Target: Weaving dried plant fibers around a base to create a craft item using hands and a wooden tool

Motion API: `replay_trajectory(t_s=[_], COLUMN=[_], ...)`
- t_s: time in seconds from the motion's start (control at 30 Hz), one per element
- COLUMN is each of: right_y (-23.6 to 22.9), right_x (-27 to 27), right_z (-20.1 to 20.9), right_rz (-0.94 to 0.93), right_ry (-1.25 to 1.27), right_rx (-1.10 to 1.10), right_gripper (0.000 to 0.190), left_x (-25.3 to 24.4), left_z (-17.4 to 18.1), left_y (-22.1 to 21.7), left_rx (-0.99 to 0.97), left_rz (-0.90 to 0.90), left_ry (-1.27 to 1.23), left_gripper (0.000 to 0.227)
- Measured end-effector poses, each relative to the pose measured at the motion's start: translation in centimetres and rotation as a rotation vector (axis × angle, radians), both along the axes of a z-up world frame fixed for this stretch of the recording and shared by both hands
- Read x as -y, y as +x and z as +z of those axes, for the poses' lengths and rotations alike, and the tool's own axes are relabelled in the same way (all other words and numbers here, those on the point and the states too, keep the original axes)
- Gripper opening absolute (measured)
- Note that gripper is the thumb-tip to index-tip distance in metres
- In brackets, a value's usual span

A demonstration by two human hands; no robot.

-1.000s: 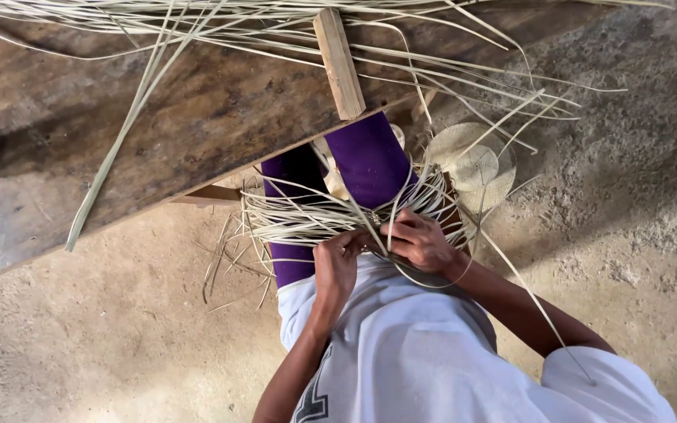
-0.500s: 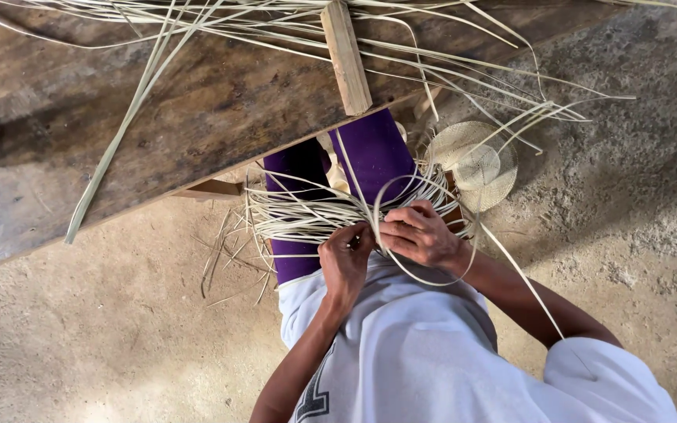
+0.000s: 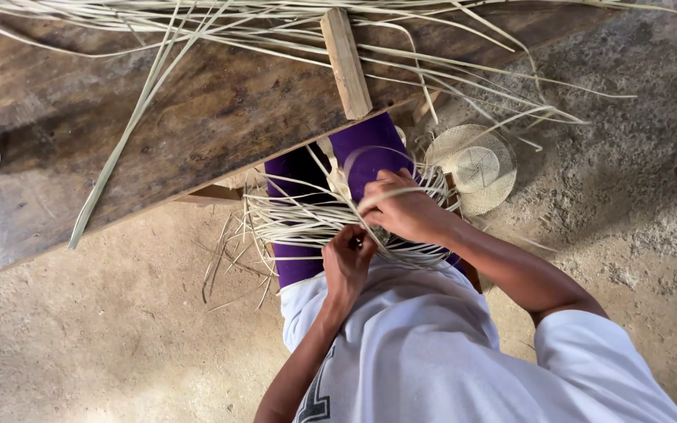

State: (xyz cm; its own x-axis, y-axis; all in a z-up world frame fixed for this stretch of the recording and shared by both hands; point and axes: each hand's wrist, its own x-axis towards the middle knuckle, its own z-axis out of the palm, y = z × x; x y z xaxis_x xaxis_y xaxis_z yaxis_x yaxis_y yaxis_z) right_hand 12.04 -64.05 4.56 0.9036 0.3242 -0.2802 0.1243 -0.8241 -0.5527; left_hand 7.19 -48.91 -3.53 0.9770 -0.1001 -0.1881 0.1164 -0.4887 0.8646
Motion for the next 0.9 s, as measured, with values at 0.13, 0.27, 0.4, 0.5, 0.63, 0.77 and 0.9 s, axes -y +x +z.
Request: replay_trajectory(t_s=[0.13, 0.27, 0.4, 0.5, 0.63, 0.77, 0.9], right_y=[-1.1, -2.0, -3.5, -4.8, -5.9, -7.0, -7.2], right_x=[1.0, 1.7, 1.5, 2.2, 1.8, 2.2, 1.9], right_z=[-5.0, -6.5, -5.2, -8.1, -5.7, -8.4, -8.3], right_rz=[0.030, 0.039, 0.046, 0.048, 0.040, 0.086, -0.001], right_ry=[-0.010, 0.151, 0.212, 0.233, 0.244, 0.016, 0.015], right_rx=[-0.038, 0.115, 0.430, 0.860, 0.972, 1.016, 1.153], right_gripper=[0.014, 0.015, 0.021, 0.011, 0.021, 0.021, 0.015], left_x=[0.2, 0.1, 0.0, -0.2, -0.5, -0.2, 0.4], left_z=[0.9, 2.1, 2.8, 2.1, 1.0, 0.7, 1.6], left_y=[0.4, 0.6, 0.9, 1.1, 1.0, 0.6, 0.6], left_rx=[-0.015, 0.152, -0.084, -0.168, -0.208, -0.126, -0.097], left_rz=[0.014, -0.010, 0.026, 0.031, 0.015, -0.021, -0.027], left_ry=[-0.056, -0.027, -0.292, -0.302, -0.283, -0.284, -0.231], left_gripper=[0.008, 0.004, 0.012, 0.011, 0.012, 0.018, 0.016])
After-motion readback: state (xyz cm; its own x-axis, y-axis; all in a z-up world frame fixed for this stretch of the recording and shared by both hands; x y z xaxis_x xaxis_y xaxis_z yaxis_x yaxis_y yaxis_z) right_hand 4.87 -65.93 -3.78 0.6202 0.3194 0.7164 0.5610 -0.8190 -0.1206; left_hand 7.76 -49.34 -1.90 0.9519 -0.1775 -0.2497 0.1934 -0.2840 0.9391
